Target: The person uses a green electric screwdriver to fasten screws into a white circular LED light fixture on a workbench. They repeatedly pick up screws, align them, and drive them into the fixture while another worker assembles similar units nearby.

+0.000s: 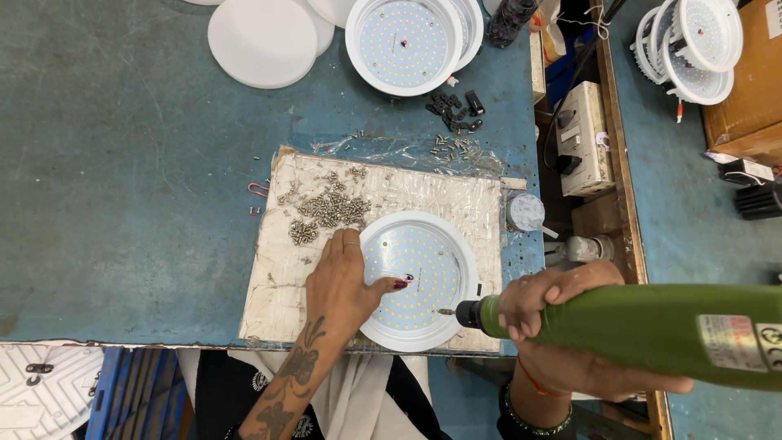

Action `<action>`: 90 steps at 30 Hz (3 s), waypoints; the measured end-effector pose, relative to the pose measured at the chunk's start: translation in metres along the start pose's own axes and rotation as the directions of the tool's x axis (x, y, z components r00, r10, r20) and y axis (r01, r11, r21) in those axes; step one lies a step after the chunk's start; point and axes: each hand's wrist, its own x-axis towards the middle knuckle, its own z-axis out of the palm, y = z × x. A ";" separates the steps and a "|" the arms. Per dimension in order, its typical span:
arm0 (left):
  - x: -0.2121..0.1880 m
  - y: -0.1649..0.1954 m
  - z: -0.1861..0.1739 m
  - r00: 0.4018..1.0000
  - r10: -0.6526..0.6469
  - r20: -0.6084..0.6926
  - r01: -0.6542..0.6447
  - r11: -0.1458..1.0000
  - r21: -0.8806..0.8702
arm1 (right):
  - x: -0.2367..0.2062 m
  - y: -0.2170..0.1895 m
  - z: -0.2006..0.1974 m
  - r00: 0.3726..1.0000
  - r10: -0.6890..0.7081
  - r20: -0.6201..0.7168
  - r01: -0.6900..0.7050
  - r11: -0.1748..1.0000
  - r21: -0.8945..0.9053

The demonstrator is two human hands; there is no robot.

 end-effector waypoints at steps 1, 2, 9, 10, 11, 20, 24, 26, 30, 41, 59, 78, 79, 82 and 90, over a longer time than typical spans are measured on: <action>0.001 0.000 0.000 1.000 0.004 -0.002 -0.004 1.000 0.007 | -0.004 0.001 -0.001 1.000 -0.008 -0.007 0.008 1.000 -0.001; 0.001 0.000 0.000 1.000 0.001 0.000 -0.001 1.000 0.011 | -0.007 0.003 -0.002 1.000 -0.011 -0.016 0.011 1.000 -0.007; 0.003 -0.006 -0.002 1.000 0.006 -0.015 -0.006 1.000 0.014 | -0.013 0.007 -0.002 0.999 -0.030 0.029 0.029 0.999 0.042; 0.004 -0.008 -0.003 1.000 0.021 -0.018 -0.021 1.000 0.007 | -0.012 0.006 -0.002 1.000 -0.026 -0.002 0.026 0.999 0.022; 0.006 -0.009 -0.004 0.999 0.032 -0.020 -0.032 0.999 -0.018 | -0.010 0.005 -0.001 0.999 -0.024 -0.033 0.024 1.000 0.002; 0.006 -0.015 -0.008 1.000 0.014 -0.006 -0.015 0.991 -0.131 | 0.010 0.002 -0.002 0.991 -0.121 -0.051 0.124 0.990 0.061; 0.005 -0.013 -0.005 0.999 0.016 -0.045 -0.022 0.992 -0.123 | 0.027 0.012 -0.013 0.976 -0.115 -0.186 0.130 0.989 0.071; 0.004 -0.012 -0.004 0.998 0.008 -0.061 -0.016 0.993 -0.117 | 0.034 0.026 -0.019 0.983 -0.110 -0.146 0.091 0.987 -0.132; 0.007 -0.012 -0.003 0.999 -0.052 0.008 0.052 0.993 -0.104 | 0.032 0.058 -0.020 0.978 0.117 -0.175 -0.206 0.710 -0.673; 0.009 -0.013 0.003 0.999 -0.040 0.028 0.041 0.999 -0.016 | 0.036 0.074 -0.004 0.854 0.383 -0.351 -0.450 0.207 -0.869; 0.006 -0.022 0.013 0.996 0.064 -0.057 -0.065 0.998 -0.024 | 0.032 0.073 0.000 0.871 0.354 -0.341 -0.432 0.219 -0.875; 0.007 -0.025 0.012 0.999 0.036 -0.030 -0.037 0.999 -0.011 | 0.025 0.080 -0.004 0.893 0.304 -0.331 -0.412 0.256 -0.875; 0.007 -0.025 0.012 1.000 0.024 -0.015 -0.024 1.000 -0.007 | 0.025 0.080 -0.003 0.893 0.304 -0.333 -0.414 0.260 -0.872; 0.007 -0.024 0.012 0.998 0.035 -0.047 -0.036 0.999 -0.018 | 0.026 0.079 -0.003 0.883 0.309 -0.353 -0.435 0.259 -0.862; 0.009 -0.021 0.008 0.998 0.043 -0.048 -0.045 0.999 -0.025 | 0.023 0.054 -0.026 0.928 0.259 -0.267 -0.364 0.479 -0.799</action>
